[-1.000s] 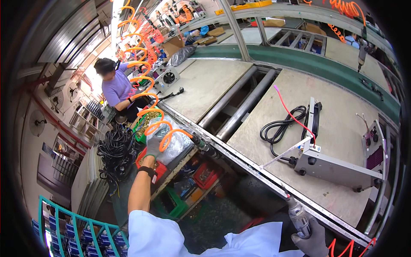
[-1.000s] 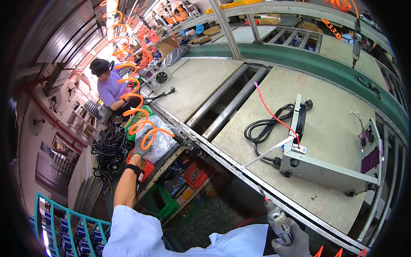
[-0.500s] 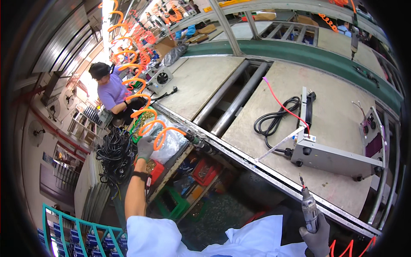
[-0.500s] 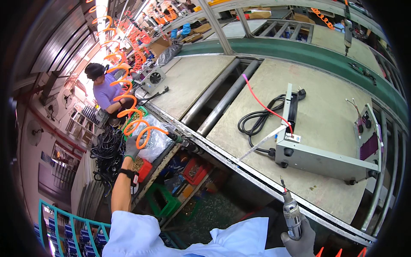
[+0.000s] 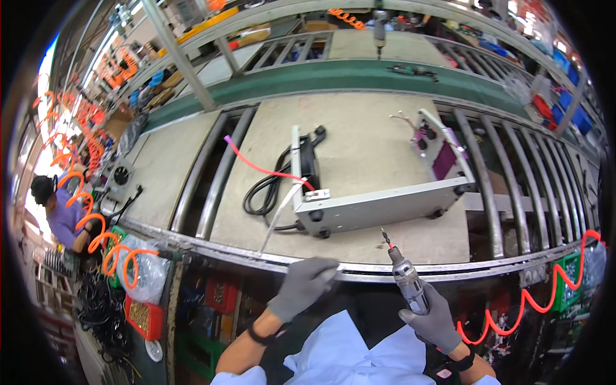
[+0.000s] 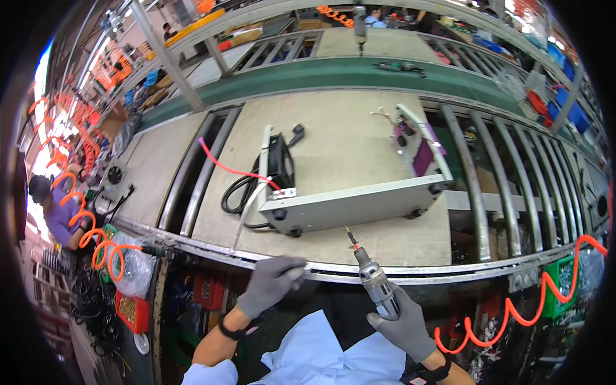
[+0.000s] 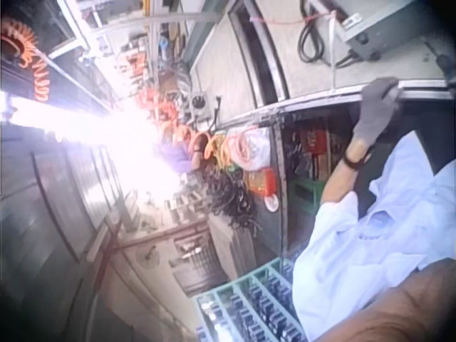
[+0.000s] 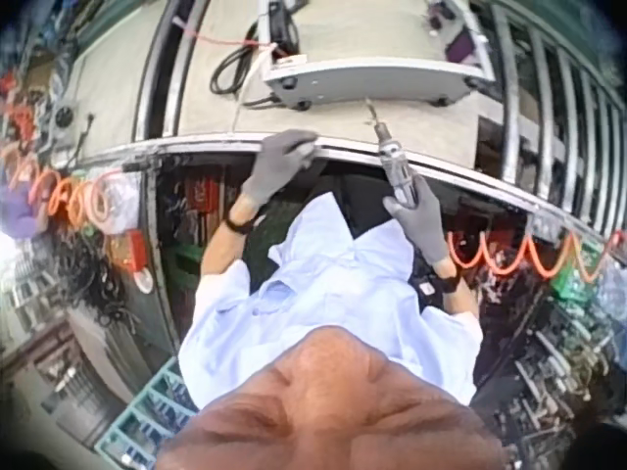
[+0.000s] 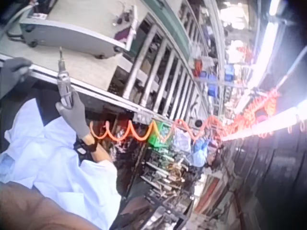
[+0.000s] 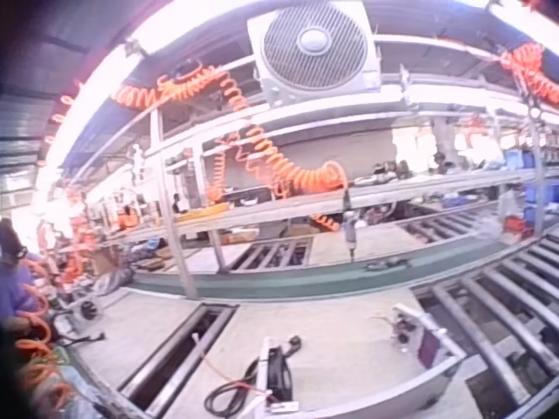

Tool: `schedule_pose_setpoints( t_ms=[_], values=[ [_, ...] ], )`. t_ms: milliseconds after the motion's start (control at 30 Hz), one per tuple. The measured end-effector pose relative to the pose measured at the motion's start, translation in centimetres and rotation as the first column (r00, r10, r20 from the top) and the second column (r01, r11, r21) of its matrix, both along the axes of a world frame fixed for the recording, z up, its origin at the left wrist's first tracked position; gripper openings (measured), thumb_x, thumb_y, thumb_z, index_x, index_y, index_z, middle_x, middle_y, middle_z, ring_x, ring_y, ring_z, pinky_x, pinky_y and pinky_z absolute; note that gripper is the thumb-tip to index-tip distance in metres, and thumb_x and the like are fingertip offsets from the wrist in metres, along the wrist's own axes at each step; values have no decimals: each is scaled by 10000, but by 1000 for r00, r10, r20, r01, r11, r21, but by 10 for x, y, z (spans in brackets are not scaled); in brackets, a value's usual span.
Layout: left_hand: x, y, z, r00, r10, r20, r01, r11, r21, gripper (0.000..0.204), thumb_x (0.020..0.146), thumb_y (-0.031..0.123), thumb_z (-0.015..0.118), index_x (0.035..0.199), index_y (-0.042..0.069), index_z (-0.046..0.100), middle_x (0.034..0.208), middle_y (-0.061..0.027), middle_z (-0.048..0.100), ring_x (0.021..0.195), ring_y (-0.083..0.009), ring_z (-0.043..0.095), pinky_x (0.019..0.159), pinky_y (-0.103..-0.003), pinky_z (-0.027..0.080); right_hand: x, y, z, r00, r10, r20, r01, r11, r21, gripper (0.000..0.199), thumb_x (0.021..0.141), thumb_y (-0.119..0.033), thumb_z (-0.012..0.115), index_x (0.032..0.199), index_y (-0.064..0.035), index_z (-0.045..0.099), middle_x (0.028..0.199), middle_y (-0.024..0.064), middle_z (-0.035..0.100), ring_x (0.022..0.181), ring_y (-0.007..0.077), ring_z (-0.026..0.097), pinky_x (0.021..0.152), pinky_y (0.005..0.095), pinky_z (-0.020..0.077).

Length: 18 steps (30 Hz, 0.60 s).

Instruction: The recorder is assembling electronic components, including wiring, screwing parts, and installing circuit boards into a metal chassis on a factory assembly line.

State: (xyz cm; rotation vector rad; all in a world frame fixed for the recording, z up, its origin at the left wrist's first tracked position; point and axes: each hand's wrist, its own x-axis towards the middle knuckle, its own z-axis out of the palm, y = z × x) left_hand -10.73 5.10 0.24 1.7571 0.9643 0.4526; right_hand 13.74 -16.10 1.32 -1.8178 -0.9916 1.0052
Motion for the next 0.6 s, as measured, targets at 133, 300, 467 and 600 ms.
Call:
schedule_pose_setpoints(
  t_ms=[133, 300, 467, 600],
  values=[
    [72, 19, -33, 987, -163, 14, 132, 845, 518, 174, 957, 162, 707, 1088, 57, 753, 962, -179, 713, 867, -378, 698, 758, -439, 555, 3, -15, 3, 995, -93, -33, 95, 994, 55, 773, 802, -250, 857, 1446, 37, 540, 1218, 158, 707, 1093, 184, 691, 965, 355, 552],
    [83, 23, -34, 989, -144, -23, 126, 762, 635, 194, 939, 93, 750, 1120, 25, 768, 1000, -184, 735, 856, -350, 726, 773, -401, 571, 8, -28, 2, 981, -169, -93, 177, 980, 86, 748, 807, -226, 848, 1440, 33, 545, 1197, 150, 713, 1083, 177, 689, 967, 346, 548],
    [80, 15, 12, 985, 51, 166, -67, 993, 93, 318, 1065, 83, 595, 1368, -1, 644, 1029, -124, 742, 795, -140, 729, 647, -246, 606, 14, -31, 2, 969, -210, -130, 215, 976, 21, 763, 809, -247, 840, 1453, 27, 535, 1196, 157, 716, 1076, 188, 696, 960, 354, 552],
    [97, 13, 70, 935, 49, 352, -57, 998, 13, 194, 1011, 76, 677, 1110, 9, 524, 899, -129, 709, 685, -138, 701, 562, -248, 562, 20, -25, 7, 970, -208, -122, 212, 977, 16, 785, 813, -277, 835, 1467, 27, 524, 1187, 156, 718, 1059, 193, 698, 944, 358, 554]
  ],
)
